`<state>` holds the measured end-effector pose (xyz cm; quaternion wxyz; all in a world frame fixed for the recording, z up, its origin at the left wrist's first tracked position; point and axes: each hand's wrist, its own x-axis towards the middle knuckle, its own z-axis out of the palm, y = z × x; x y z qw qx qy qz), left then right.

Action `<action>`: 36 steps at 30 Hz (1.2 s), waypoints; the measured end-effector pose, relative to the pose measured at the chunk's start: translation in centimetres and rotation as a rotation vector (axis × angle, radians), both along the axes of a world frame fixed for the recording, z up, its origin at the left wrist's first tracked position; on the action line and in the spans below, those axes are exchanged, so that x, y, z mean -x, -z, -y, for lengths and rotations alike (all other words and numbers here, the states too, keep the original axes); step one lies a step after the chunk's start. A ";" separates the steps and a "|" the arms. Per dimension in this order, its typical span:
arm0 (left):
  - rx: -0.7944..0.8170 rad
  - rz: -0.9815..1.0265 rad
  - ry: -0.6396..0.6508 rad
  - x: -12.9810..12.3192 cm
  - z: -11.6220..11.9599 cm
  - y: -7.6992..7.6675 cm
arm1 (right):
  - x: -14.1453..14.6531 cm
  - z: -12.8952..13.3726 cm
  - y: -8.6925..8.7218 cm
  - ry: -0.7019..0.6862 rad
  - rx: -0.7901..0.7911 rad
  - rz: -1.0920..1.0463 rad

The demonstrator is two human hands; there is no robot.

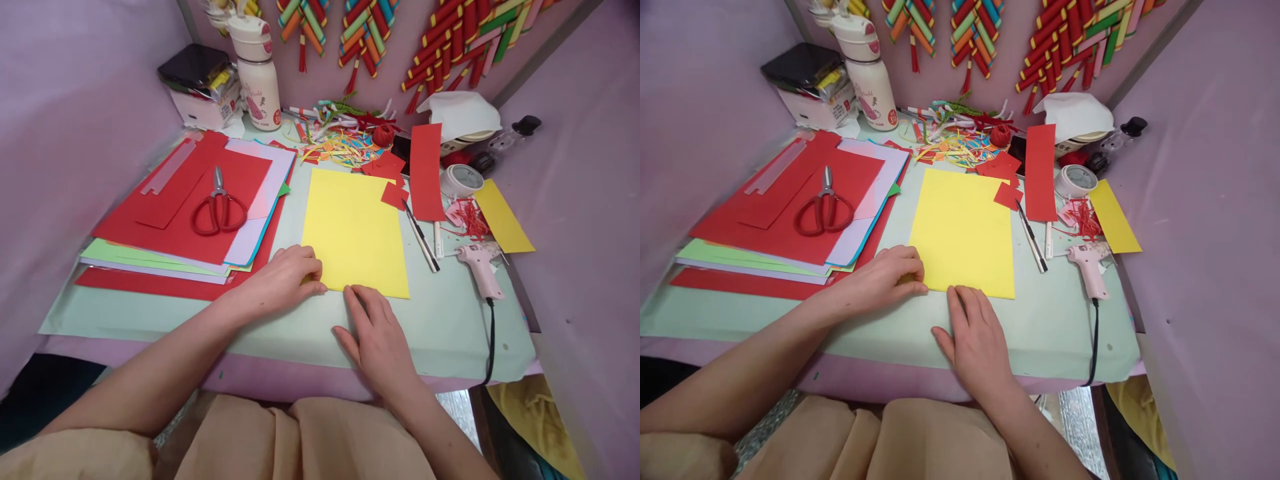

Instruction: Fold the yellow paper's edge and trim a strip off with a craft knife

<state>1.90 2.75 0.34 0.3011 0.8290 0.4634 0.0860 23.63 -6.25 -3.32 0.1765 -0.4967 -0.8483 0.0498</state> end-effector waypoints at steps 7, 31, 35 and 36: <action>0.024 -0.061 -0.064 -0.5 0.5 -0.4 | -0.2 0.1 0.1 0.007 -0.020 0.007; 0.015 -0.137 -0.144 -0.1 0.9 0.0 | 1.0 -0.1 -1.0 -0.034 -0.034 0.007; -0.011 -0.145 -0.135 -0.2 1.3 -0.2 | 2.1 -0.3 -0.8 -0.109 -0.002 0.014; -0.010 -0.149 -0.133 -0.2 1.4 -0.4 | 2.2 -0.3 -0.6 -0.115 0.005 0.013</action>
